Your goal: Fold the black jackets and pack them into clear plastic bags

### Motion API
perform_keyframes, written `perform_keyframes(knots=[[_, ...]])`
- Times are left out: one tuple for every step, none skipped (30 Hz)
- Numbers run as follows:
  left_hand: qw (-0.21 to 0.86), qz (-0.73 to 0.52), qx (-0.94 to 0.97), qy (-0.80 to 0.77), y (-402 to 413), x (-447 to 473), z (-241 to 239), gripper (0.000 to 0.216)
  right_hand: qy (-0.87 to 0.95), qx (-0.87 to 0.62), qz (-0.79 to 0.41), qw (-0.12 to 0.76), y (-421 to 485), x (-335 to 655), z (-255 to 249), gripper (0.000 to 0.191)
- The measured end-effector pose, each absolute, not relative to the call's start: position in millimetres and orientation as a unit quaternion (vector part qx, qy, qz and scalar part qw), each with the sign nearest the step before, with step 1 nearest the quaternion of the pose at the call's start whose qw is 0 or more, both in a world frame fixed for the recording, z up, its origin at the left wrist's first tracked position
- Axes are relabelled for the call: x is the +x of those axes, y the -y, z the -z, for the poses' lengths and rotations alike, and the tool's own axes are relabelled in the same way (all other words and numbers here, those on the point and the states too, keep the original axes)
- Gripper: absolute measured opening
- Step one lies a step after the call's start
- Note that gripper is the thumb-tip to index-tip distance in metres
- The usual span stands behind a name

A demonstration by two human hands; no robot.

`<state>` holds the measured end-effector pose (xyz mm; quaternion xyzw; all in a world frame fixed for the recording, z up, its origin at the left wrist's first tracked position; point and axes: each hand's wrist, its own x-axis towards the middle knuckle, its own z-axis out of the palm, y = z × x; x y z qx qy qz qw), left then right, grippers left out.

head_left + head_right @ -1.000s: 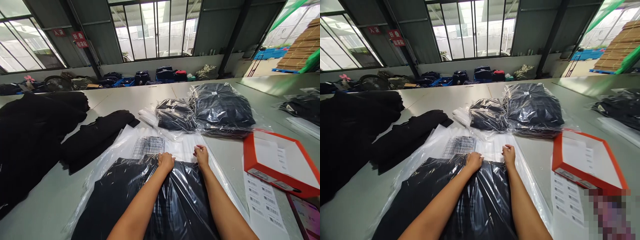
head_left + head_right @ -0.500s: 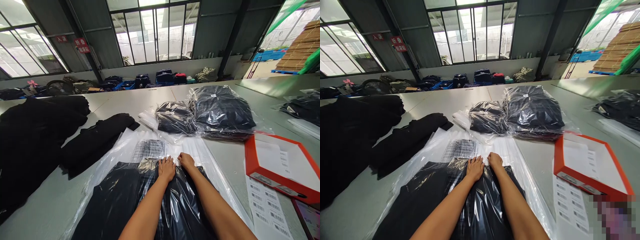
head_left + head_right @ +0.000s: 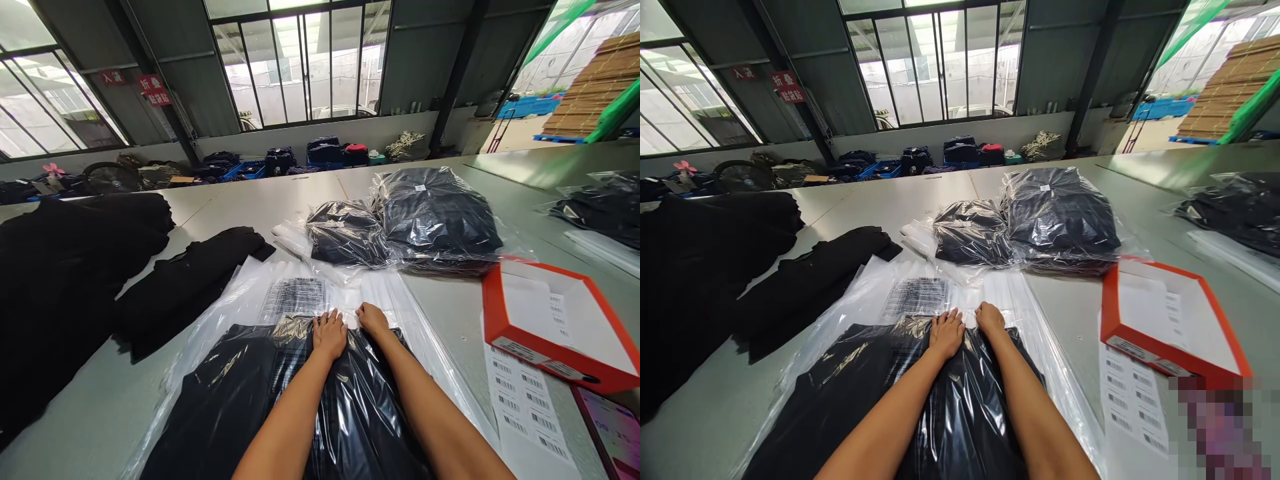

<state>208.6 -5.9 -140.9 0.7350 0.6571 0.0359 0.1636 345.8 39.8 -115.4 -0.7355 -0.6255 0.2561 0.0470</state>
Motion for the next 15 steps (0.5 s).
perform_keyframes(knots=[[0.160, -0.035, 0.735, -0.658, 6, 209, 141, 0.049, 0.622, -0.737, -0.260, 0.056, -40, 347, 116, 0.023], [0.156, -0.034, 0.735, -0.659, 6, 209, 141, 0.049, 0.617, -0.738, -0.265, 0.066, -40, 348, 117, 0.022], [0.153, -0.032, 0.735, -0.659, 7, 209, 141, 0.049, 0.611, -0.741, -0.269, 0.078, -41, 349, 118, 0.022], [0.150, -0.030, 0.736, -0.660, 7, 209, 140, 0.049, 0.603, -0.744, -0.272, 0.092, -41, 350, 119, 0.022], [0.148, -0.028, 0.736, -0.660, 7, 209, 140, 0.049, 0.593, -0.750, -0.273, 0.110, -42, 352, 120, 0.022], [0.147, -0.024, 0.737, -0.660, 7, 209, 139, 0.049, 0.580, -0.756, -0.274, 0.131, -44, 355, 121, 0.023], [0.147, -0.019, 0.738, -0.659, 7, 209, 139, 0.050, 0.565, -0.763, -0.272, 0.154, -45, 360, 121, 0.025], [0.148, -0.016, 0.738, -0.658, 7, 209, 138, 0.050, 0.548, -0.771, -0.271, 0.180, -47, 367, 122, 0.026], [0.149, -0.012, 0.739, -0.657, 7, 209, 138, 0.050, 0.524, -0.779, -0.269, 0.214, -48, 376, 122, 0.027], [0.150, -0.011, 0.739, -0.657, 7, 209, 138, 0.050, 0.496, -0.787, -0.265, 0.254, -49, 387, 122, 0.026], [0.149, -0.011, 0.738, -0.658, 7, 209, 138, 0.050, 0.463, -0.794, -0.259, 0.297, -50, 399, 122, 0.025], [0.147, -0.011, 0.737, -0.660, 7, 209, 138, 0.050, 0.429, -0.797, -0.253, 0.342, -50, 413, 122, 0.025], [0.143, -0.011, 0.736, -0.662, 8, 209, 139, 0.049, 0.396, -0.796, -0.245, 0.387, -50, 427, 122, 0.025], [0.138, -0.011, 0.736, -0.662, 8, 209, 139, 0.049, 0.369, -0.790, -0.236, 0.429, -49, 441, 122, 0.025], [0.134, -0.010, 0.738, -0.662, 8, 209, 140, 0.049, 0.349, -0.778, -0.229, 0.470, -48, 454, 121, 0.026]])
